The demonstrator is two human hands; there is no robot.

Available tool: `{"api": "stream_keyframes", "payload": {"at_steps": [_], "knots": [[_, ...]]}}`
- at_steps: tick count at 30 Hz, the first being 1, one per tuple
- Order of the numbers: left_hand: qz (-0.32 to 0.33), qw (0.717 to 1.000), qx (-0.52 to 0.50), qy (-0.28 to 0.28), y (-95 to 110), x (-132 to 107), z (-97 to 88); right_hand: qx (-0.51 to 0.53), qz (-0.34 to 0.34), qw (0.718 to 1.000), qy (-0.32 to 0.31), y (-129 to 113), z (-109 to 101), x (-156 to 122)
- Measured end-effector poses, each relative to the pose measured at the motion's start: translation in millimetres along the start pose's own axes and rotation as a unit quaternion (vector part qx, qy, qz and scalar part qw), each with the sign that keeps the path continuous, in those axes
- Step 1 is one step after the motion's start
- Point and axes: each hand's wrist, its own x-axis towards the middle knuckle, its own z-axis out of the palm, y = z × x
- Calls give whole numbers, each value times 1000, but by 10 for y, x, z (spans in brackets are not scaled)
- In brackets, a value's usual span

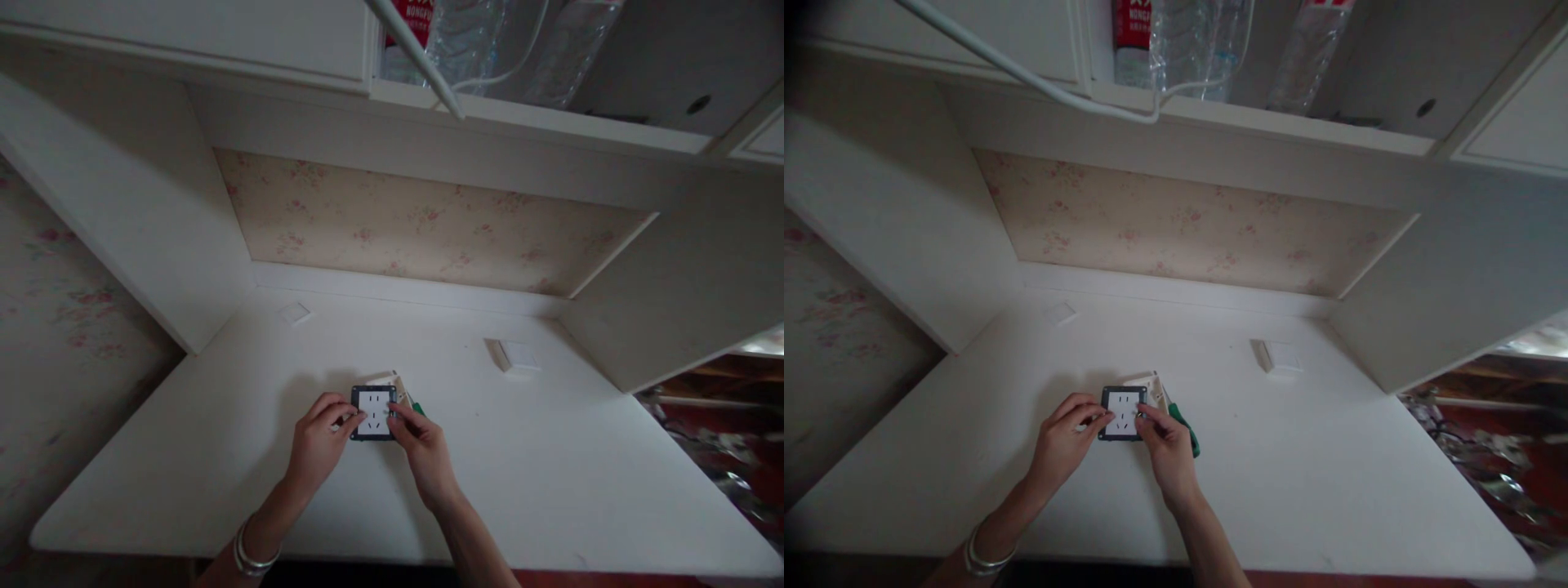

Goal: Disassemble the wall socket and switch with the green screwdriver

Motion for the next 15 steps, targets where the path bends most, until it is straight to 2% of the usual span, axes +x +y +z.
{"api": "stream_keyframes", "payload": {"at_steps": [4,7,10,15], "knots": [[38,999,9,-14,49,-12,3,-20,-6,1000,-14,13,15,-18],[28,1000,-10,-7,101,-7,14,-27,-15,999,-19,19,31,-31],[27,999,-31,-24,168,-4,23,-25,-4,1000,-5,16,45,-34],[43,997,-44,-42,262,20,57,35,-10,999,5,3,98,-42]]}}
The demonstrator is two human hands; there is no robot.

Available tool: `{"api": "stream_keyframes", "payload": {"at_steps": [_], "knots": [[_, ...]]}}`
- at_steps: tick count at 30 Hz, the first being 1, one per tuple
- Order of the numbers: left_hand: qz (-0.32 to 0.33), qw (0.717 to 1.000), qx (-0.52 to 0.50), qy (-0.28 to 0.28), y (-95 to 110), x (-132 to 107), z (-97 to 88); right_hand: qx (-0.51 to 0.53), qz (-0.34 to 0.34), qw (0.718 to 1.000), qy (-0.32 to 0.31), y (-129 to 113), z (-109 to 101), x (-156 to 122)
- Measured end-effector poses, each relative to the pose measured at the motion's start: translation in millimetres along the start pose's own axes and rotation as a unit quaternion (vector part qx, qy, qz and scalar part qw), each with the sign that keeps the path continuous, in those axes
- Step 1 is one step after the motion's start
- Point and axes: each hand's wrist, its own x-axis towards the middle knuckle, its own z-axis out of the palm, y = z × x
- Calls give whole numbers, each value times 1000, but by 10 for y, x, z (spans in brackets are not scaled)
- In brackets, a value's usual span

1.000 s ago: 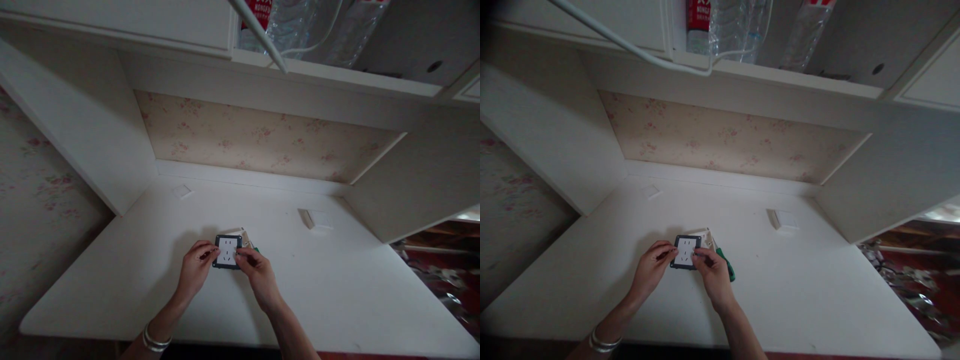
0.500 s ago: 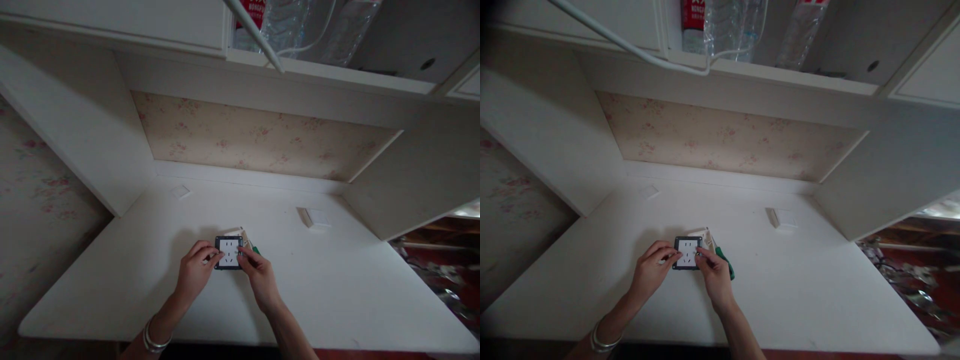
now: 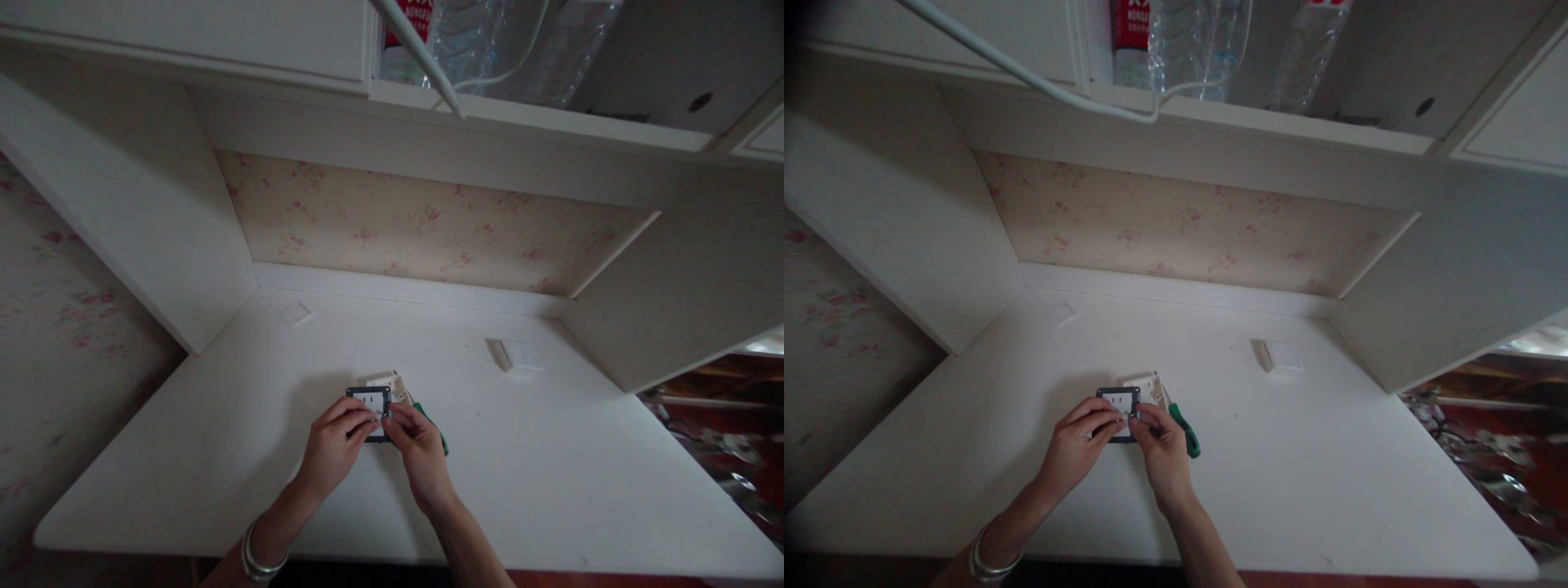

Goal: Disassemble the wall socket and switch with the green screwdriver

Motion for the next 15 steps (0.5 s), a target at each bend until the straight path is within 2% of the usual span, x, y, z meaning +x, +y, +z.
{"api": "stream_keyframes", "payload": {"at_steps": [7,11,15], "knots": [[46,998,48,2,-51,33,56,34,-16,998,-41,-2,31,-31],[81,991,104,-12,-67,26,47,13,-23,998,-54,8,14,-38],[87,989,117,-13,-57,19,50,-15,-37,998,-46,24,28,-35]]}}
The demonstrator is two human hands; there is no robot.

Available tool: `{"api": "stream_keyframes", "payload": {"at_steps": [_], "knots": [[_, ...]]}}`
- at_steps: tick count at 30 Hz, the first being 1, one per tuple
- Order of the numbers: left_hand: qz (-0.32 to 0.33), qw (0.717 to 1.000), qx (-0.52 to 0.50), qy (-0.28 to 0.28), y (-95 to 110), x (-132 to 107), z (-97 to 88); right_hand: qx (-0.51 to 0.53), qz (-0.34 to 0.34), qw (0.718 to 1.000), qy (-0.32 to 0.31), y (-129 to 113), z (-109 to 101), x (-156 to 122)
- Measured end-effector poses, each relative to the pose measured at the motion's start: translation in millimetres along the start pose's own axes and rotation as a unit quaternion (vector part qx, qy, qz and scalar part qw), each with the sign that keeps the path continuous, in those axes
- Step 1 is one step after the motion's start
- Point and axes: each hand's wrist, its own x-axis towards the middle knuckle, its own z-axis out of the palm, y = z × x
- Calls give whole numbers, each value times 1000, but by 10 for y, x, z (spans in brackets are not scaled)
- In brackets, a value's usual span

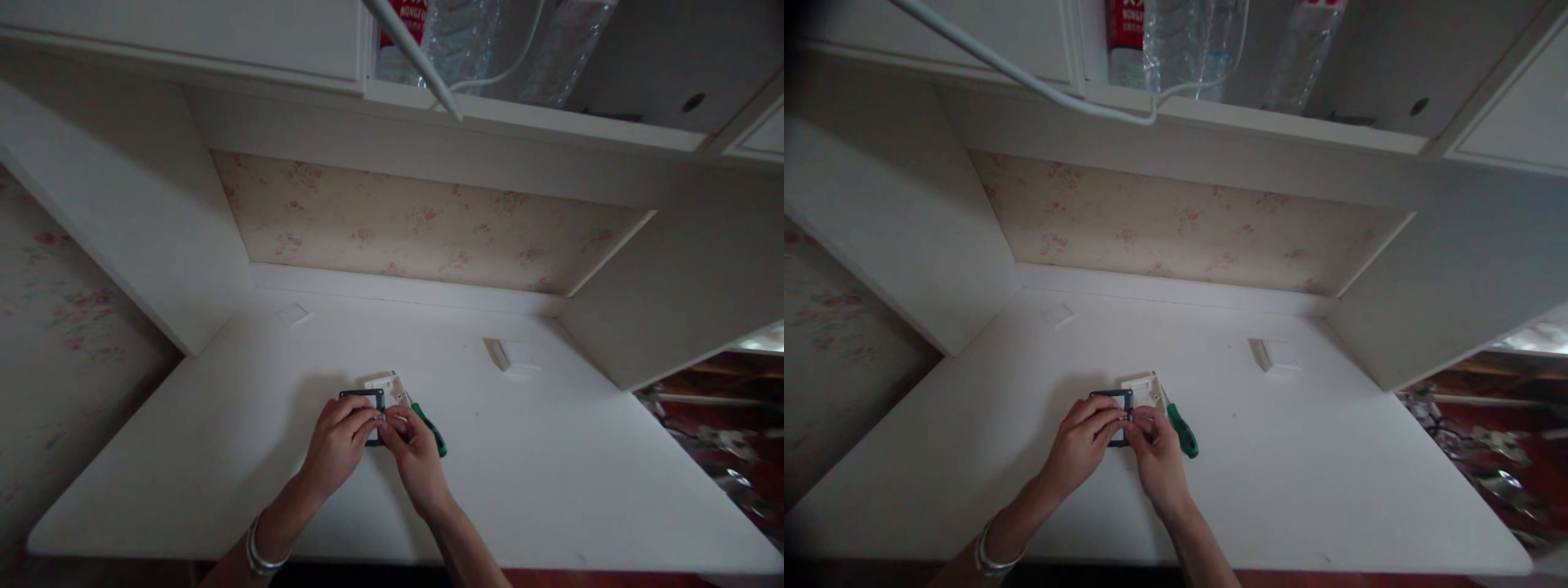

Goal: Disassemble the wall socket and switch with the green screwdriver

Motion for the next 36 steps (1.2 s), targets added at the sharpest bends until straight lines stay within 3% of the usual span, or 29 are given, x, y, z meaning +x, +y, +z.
{"api": "stream_keyframes", "payload": {"at_steps": [9,14,16,18,22,25,30,36], "knots": [[-45,994,-20,94,11,-108,144,-40,-34,997,60,63,153,3],[-94,989,-17,109,-72,32,12,-32,-24,997,69,94,167,2],[-143,984,1,107,-302,124,-101,-7,-13,998,63,91,138,-16],[-187,979,21,85,-673,210,-231,9,-1,998,62,79,89,-45],[-267,956,112,-42,-1560,378,-456,26,25,997,70,55,-21,-136],[-261,952,130,-93,-2037,560,-519,34,43,996,72,66,-73,-227],[-206,956,152,-141,-2427,934,-424,30,47,994,97,94,-144,-378],[-242,939,201,-143,-2778,1264,-379,35,54,990,128,64,-322,-473]]}}
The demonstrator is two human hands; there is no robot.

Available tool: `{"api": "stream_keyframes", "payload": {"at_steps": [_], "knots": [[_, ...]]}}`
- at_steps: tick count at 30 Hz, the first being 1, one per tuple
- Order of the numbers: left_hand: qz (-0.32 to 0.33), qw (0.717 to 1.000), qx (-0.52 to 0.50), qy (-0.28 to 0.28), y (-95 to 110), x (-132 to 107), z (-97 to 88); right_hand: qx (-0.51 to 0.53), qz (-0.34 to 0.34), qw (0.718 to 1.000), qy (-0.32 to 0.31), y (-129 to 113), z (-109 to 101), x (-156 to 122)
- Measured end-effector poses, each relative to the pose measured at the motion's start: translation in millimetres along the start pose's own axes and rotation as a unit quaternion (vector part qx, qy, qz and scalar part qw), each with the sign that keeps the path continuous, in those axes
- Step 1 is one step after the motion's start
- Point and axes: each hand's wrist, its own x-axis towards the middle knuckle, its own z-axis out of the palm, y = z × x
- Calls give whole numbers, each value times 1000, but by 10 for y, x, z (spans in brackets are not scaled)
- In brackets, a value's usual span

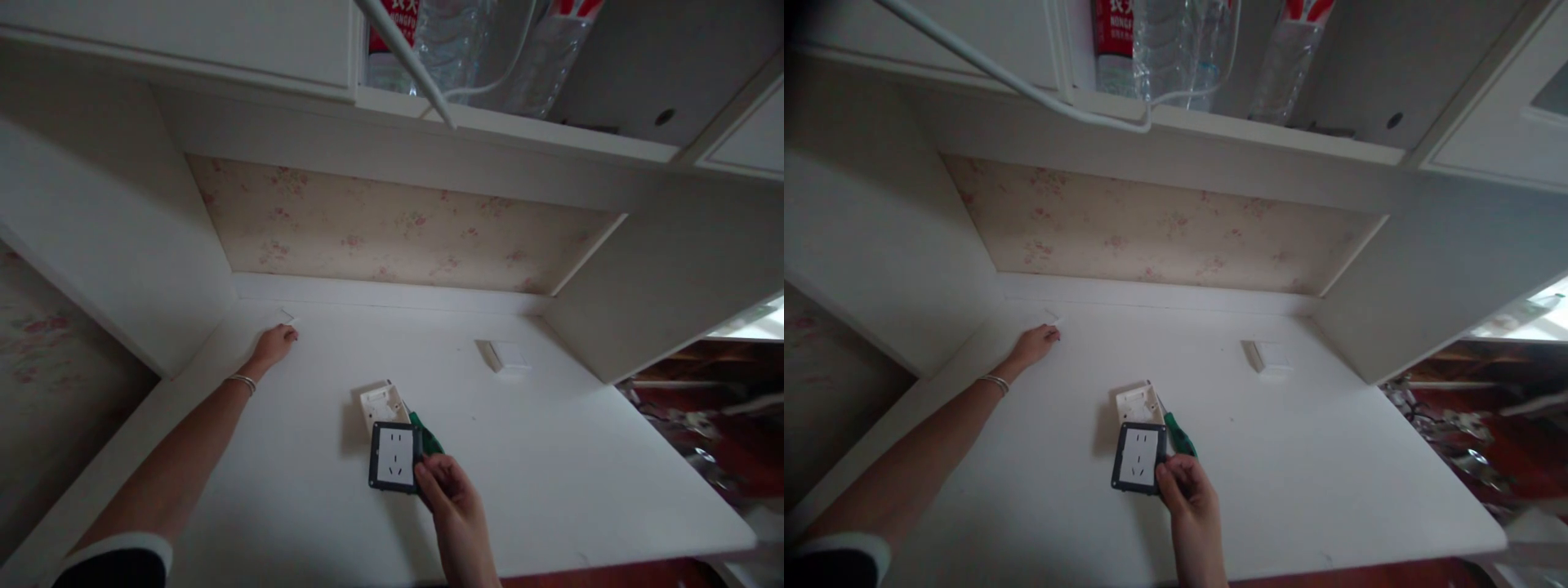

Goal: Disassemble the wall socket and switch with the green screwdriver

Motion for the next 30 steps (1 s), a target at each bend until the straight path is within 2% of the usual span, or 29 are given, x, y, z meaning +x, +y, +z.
{"api": "stream_keyframes", "payload": {"at_steps": [4,8,11,16,20,24,30], "knots": [[-28,1000,6,6,-114,183,-69,9,-5,1000,15,-16,-70,22],[-49,999,4,20,-214,158,-137,19,6,1000,13,15,-62,47],[-81,996,6,24,-335,-13,-206,35,23,999,4,47,-2,66],[-123,992,11,-20,-644,-409,-413,49,52,997,-40,38,223,89],[-117,992,14,-43,-804,-654,-550,49,64,993,-84,51,407,93],[-107,994,20,-31,-787,-766,-585,54,64,991,-100,106,484,89],[-164,986,-5,16,-614,-856,-671,76,75,990,-97,97,493,95]]}}
